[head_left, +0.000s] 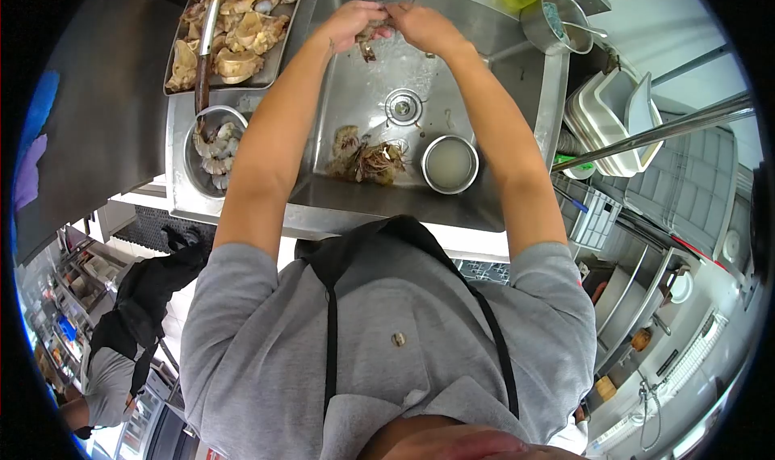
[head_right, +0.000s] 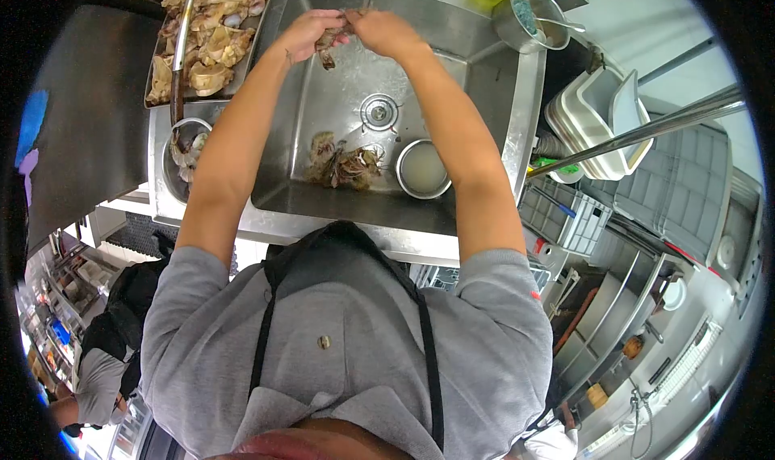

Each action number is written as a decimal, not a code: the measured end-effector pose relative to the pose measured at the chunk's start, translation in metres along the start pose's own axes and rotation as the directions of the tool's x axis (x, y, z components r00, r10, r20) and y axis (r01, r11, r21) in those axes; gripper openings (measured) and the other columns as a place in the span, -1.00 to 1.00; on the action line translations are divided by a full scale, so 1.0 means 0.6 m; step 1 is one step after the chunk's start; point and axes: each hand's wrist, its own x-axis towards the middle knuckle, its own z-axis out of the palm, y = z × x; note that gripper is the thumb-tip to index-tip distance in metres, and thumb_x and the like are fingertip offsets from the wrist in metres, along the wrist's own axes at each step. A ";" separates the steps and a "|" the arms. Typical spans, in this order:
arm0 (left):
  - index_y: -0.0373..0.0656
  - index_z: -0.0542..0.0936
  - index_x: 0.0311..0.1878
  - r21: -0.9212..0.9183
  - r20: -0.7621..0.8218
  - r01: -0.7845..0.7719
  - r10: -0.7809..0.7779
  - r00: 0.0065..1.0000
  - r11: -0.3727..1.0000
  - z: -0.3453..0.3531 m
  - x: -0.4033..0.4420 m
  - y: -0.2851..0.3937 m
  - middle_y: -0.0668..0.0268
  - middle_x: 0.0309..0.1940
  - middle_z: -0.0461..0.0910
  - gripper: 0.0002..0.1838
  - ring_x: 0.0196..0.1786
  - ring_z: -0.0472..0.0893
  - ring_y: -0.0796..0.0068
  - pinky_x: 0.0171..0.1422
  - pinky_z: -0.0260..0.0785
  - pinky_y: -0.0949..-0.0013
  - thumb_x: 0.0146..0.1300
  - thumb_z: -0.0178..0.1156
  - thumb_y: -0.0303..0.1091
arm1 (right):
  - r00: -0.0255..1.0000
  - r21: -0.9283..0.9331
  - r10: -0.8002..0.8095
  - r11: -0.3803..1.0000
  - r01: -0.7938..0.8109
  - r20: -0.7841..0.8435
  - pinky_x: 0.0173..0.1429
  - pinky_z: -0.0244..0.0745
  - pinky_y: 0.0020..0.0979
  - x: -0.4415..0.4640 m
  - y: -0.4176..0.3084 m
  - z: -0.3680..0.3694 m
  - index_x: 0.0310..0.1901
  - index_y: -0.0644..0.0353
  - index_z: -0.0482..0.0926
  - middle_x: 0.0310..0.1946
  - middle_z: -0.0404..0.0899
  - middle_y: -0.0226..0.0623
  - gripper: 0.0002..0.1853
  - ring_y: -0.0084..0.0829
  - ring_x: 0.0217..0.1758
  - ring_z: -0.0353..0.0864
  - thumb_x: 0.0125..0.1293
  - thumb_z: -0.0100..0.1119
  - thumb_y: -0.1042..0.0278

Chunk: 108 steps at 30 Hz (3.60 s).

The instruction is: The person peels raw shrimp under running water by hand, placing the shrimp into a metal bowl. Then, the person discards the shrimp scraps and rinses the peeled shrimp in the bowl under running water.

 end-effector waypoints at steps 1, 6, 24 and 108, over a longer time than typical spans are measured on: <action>-0.26 0.53 -0.01 -0.005 0.008 -0.023 0.023 1.000 1.000 0.003 -0.002 0.003 0.34 -0.25 0.58 -0.74 -0.38 0.45 0.63 -0.29 0.34 0.56 0.36 0.02 -0.33 | 1.000 -0.003 -0.001 1.000 0.001 -0.001 0.00 0.51 -0.08 0.000 -0.005 -0.002 0.02 0.24 0.43 -0.02 0.54 0.00 -0.71 -0.02 -0.06 0.60 0.31 -0.12 0.38; -0.28 0.53 -0.01 0.062 0.028 -0.108 0.106 0.994 0.992 0.014 -0.012 0.026 0.36 -0.26 0.56 -0.75 -0.38 0.43 0.63 -0.28 0.29 0.58 0.33 0.03 -0.36 | 0.997 -0.217 0.075 0.974 -0.070 0.015 -0.03 0.53 -0.12 0.004 -0.032 -0.037 -0.16 0.31 0.47 -0.13 0.58 0.04 -0.78 -0.05 -0.10 0.62 0.30 -0.08 0.34; -0.24 0.34 0.24 0.397 -0.031 -0.122 0.146 0.989 0.910 0.028 -0.034 0.042 0.32 -0.25 0.55 -0.45 -0.41 0.42 0.64 -0.28 0.31 0.55 0.20 0.24 -0.36 | 0.994 0.060 -0.029 0.998 0.022 0.102 0.02 0.43 -0.05 -0.016 0.009 -0.053 -0.12 0.33 0.49 -0.17 0.57 0.07 -0.73 0.10 -0.10 0.54 0.28 -0.06 0.32; -0.27 0.56 -0.10 0.270 -0.017 -0.141 0.151 0.988 0.952 0.040 -0.063 0.043 0.33 -0.34 0.61 -0.75 -0.36 0.54 0.60 -0.26 0.28 0.53 0.40 -0.04 -0.33 | 0.983 -0.103 0.112 0.990 -0.097 0.144 -0.17 0.51 -0.05 -0.021 -0.066 -0.108 -0.22 0.24 0.52 -0.37 0.61 0.05 -0.72 0.05 -0.26 0.61 0.29 -0.03 0.18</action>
